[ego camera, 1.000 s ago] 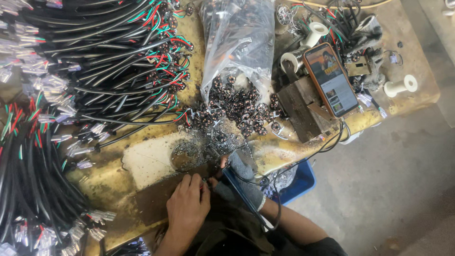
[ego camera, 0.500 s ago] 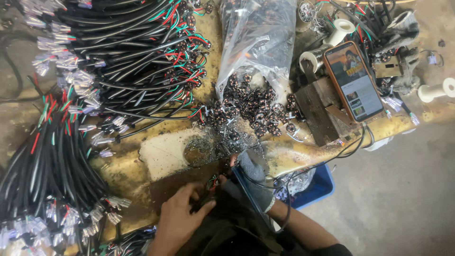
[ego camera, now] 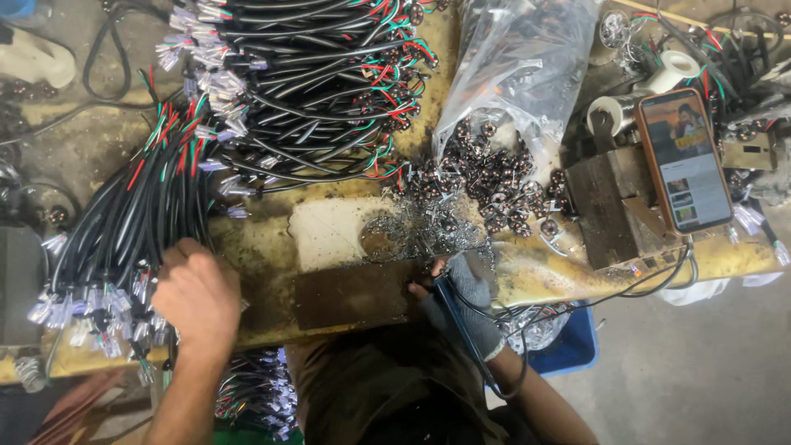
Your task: The person uses a soldering iron to attach small black components to the ends of multi-colored wires. They repeatedly pick up wires, apply solder to the connection points, and place the finished units on the workbench.
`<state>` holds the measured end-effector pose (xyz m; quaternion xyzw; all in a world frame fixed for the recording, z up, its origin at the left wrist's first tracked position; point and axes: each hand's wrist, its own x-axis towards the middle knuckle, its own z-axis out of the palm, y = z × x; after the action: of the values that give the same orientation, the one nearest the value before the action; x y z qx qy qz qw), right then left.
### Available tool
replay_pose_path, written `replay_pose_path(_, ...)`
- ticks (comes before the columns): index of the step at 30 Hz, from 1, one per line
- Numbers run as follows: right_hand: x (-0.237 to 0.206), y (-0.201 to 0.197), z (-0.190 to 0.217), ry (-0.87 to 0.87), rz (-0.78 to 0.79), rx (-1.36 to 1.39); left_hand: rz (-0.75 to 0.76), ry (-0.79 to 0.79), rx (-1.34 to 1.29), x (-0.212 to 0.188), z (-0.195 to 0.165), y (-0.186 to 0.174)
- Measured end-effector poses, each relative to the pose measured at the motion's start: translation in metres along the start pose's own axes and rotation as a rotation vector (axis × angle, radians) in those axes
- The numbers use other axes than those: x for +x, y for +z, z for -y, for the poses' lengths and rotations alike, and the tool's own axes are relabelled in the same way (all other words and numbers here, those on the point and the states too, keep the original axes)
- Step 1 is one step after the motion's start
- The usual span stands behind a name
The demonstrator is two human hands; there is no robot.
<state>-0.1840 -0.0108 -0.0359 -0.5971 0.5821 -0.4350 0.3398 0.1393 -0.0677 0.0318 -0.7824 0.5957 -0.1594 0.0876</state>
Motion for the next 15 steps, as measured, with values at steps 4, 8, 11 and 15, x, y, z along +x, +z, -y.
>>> replay_pose_path(4,0.009,-0.001,0.023,-0.202,-0.040,-0.279,-0.097,0.135,0.056,-0.010,0.015,0.039)
replay_pose_path(8,0.008,-0.002,0.029,-0.142,-0.084,-0.163,0.076,0.115,0.100,-0.012,0.004,0.040)
replay_pose_path(11,0.004,0.000,0.023,-0.141,-0.106,-0.163,-0.004,0.168,0.099,0.001,0.006,0.025)
replay_pose_path(15,0.000,0.006,0.010,-0.090,-0.086,-0.202,-0.043,0.130,-0.239,0.019,0.051,-0.001)
